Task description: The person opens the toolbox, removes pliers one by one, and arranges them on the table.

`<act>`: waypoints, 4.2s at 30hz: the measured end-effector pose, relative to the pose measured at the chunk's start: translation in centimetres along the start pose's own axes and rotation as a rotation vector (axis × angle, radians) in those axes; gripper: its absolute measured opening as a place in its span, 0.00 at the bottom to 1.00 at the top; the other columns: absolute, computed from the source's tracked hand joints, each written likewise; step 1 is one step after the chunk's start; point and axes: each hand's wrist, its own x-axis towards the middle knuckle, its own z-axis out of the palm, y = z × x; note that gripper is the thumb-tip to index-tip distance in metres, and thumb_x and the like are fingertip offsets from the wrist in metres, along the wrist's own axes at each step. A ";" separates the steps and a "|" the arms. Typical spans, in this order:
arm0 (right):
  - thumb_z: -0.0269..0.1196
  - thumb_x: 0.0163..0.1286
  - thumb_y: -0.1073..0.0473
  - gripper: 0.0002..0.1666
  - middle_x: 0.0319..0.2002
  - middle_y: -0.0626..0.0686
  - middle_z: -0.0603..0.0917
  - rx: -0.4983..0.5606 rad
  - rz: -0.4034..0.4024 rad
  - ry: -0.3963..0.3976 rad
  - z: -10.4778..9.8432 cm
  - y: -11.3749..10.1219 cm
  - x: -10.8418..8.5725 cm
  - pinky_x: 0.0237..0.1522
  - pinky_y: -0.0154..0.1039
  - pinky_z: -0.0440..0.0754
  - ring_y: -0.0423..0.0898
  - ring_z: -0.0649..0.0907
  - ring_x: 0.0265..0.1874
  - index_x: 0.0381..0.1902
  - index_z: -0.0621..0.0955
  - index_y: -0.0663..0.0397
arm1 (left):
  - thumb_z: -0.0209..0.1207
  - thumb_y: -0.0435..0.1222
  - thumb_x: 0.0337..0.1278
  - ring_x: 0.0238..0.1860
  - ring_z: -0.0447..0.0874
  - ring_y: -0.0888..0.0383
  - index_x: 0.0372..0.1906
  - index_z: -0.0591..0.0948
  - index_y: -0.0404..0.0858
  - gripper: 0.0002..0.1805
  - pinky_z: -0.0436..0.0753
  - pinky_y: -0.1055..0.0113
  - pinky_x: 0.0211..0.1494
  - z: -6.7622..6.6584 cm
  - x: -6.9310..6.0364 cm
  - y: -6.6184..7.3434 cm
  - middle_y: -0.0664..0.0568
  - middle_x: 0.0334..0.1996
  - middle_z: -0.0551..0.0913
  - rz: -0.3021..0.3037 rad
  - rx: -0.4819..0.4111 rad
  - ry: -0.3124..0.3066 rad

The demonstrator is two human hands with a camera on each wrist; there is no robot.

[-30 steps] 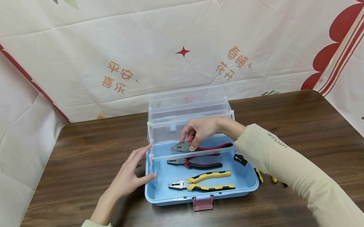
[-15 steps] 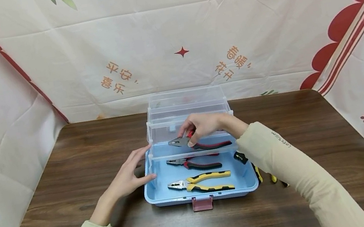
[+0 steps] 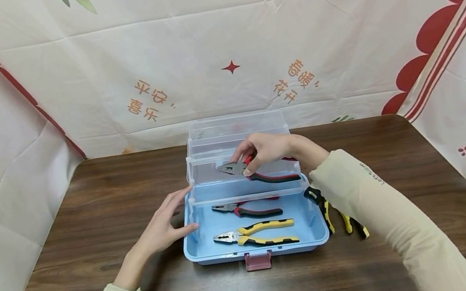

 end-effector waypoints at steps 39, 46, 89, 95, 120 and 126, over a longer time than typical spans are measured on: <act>0.65 0.55 0.61 0.26 0.41 0.56 0.78 0.043 0.203 0.273 -4.6 3.3 -7.8 0.41 0.40 0.73 0.48 0.74 0.39 0.52 0.73 0.62 | 0.63 0.49 0.44 0.57 0.60 0.55 0.67 0.55 0.51 0.43 0.66 0.52 0.54 0.0 -0.1 0.1 0.53 0.60 0.60 -0.031 -0.012 -0.011; 0.64 0.56 0.63 0.26 0.53 0.59 0.72 0.058 0.229 0.342 -5.1 4.5 -9.7 0.49 0.47 0.68 0.51 0.71 0.50 0.53 0.73 0.63 | 0.63 0.49 0.44 0.57 0.61 0.55 0.67 0.55 0.50 0.44 0.66 0.53 0.54 0.0 0.0 0.1 0.53 0.59 0.61 -0.026 -0.011 -0.010; 0.62 0.59 0.55 0.27 0.35 0.41 0.80 0.258 0.379 0.647 -3.1 13.6 -20.7 0.37 0.29 0.73 0.35 0.76 0.36 0.53 0.68 0.61 | 0.63 0.49 0.44 0.57 0.61 0.55 0.67 0.55 0.49 0.43 0.66 0.51 0.54 -0.1 0.0 0.1 0.52 0.60 0.61 -0.023 -0.012 -0.005; 0.62 0.59 0.58 0.16 0.34 0.39 0.80 0.398 0.379 0.698 -1.7 15.6 -21.7 0.36 0.29 0.73 0.33 0.77 0.35 0.45 0.72 0.43 | 0.63 0.48 0.44 0.57 0.61 0.55 0.67 0.56 0.50 0.43 0.66 0.52 0.54 0.0 0.0 0.0 0.52 0.59 0.61 -0.013 -0.012 -0.003; 0.58 0.60 0.68 0.14 0.30 0.44 0.81 0.815 0.339 0.779 2.0 20.1 -22.4 0.33 0.34 0.78 0.39 0.80 0.30 0.32 0.78 0.39 | 0.63 0.49 0.44 0.57 0.60 0.56 0.67 0.56 0.47 0.43 0.67 0.54 0.53 0.1 0.0 0.0 0.53 0.59 0.61 0.000 -0.007 -0.001; 0.59 0.60 0.65 0.11 0.29 0.43 0.81 0.771 0.401 0.777 2.6 20.2 -22.2 0.34 0.33 0.78 0.37 0.80 0.30 0.33 0.76 0.40 | 0.63 0.49 0.44 0.57 0.61 0.56 0.67 0.56 0.47 0.43 0.66 0.54 0.53 0.0 0.0 0.1 0.53 0.59 0.61 -0.005 -0.011 -0.001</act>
